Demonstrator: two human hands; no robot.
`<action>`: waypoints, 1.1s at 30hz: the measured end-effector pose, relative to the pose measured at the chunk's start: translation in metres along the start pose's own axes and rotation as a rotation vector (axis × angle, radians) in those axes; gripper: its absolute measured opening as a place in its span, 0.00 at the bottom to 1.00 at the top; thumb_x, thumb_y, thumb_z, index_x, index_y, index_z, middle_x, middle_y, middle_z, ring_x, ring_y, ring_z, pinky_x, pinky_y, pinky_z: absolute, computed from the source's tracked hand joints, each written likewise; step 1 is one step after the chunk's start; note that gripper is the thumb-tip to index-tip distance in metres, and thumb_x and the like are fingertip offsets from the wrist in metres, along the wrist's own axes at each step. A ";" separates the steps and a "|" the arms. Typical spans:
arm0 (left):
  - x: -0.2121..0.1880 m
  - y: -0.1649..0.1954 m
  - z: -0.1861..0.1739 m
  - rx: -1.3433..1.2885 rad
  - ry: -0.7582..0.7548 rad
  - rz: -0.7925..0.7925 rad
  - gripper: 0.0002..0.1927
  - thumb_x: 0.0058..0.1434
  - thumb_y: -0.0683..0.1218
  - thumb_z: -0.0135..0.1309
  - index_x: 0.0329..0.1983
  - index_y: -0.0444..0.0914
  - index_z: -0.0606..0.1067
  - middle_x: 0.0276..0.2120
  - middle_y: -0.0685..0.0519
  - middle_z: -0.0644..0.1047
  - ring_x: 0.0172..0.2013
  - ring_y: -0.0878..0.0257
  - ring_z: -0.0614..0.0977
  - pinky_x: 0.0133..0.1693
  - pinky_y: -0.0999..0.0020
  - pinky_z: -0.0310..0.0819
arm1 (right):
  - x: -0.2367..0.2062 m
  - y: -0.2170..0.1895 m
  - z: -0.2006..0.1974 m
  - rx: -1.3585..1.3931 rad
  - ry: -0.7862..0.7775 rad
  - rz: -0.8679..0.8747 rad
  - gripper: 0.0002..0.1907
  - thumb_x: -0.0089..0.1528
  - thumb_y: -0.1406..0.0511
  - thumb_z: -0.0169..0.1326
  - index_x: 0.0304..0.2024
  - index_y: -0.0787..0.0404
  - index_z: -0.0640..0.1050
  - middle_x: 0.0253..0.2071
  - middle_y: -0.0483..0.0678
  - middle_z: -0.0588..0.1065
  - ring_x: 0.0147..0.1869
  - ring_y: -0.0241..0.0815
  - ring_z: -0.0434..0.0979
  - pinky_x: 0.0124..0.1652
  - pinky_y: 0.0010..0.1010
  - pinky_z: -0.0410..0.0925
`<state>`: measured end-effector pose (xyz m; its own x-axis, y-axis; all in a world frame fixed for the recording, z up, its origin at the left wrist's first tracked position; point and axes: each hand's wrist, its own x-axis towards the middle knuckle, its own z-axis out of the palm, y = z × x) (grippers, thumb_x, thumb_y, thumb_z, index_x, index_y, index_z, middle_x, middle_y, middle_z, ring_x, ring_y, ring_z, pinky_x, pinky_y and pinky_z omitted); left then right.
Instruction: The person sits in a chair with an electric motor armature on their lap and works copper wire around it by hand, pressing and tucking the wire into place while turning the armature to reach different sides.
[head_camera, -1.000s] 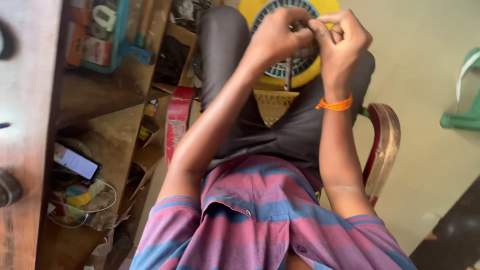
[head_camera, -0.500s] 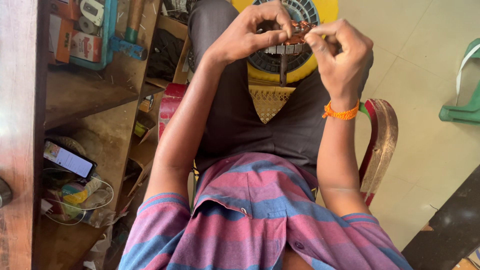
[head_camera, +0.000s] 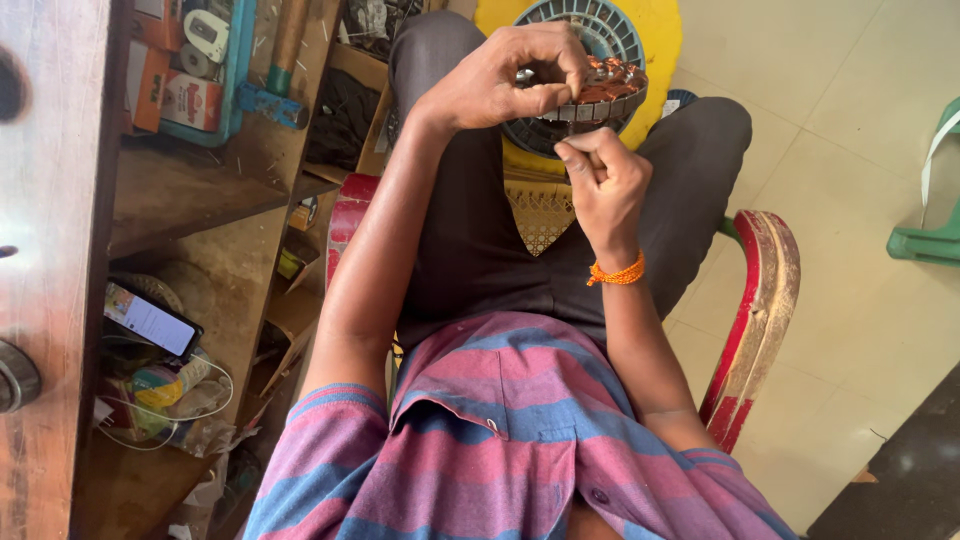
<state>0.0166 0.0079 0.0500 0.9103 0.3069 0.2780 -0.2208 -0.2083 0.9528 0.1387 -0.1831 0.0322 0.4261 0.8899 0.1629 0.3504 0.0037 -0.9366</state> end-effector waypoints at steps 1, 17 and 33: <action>-0.001 0.000 0.001 0.022 0.002 -0.004 0.08 0.69 0.47 0.59 0.46 0.37 0.78 0.45 0.55 0.77 0.48 0.63 0.78 0.54 0.66 0.74 | -0.001 0.004 0.002 0.028 0.015 0.031 0.07 0.69 0.70 0.62 0.39 0.67 0.77 0.23 0.38 0.66 0.26 0.25 0.59 0.28 0.23 0.55; -0.018 -0.013 0.057 0.528 0.404 0.108 0.22 0.57 0.46 0.70 0.52 0.41 0.76 0.48 0.55 0.76 0.50 0.55 0.74 0.55 0.61 0.71 | 0.011 0.016 -0.062 -0.138 0.048 -0.087 0.06 0.69 0.70 0.64 0.42 0.68 0.80 0.31 0.41 0.68 0.29 0.28 0.55 0.31 0.26 0.51; -0.019 -0.022 0.064 0.576 0.442 0.146 0.22 0.55 0.44 0.70 0.51 0.41 0.75 0.46 0.55 0.73 0.49 0.53 0.73 0.53 0.59 0.70 | 0.047 -0.002 -0.063 -0.197 -0.054 -0.088 0.04 0.70 0.75 0.64 0.44 0.70 0.81 0.27 0.42 0.70 0.28 0.26 0.55 0.30 0.23 0.51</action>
<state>0.0270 -0.0527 0.0158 0.6331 0.5587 0.5358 0.0007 -0.6926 0.7213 0.2108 -0.1698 0.0617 0.3432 0.9132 0.2198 0.5428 -0.0018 -0.8399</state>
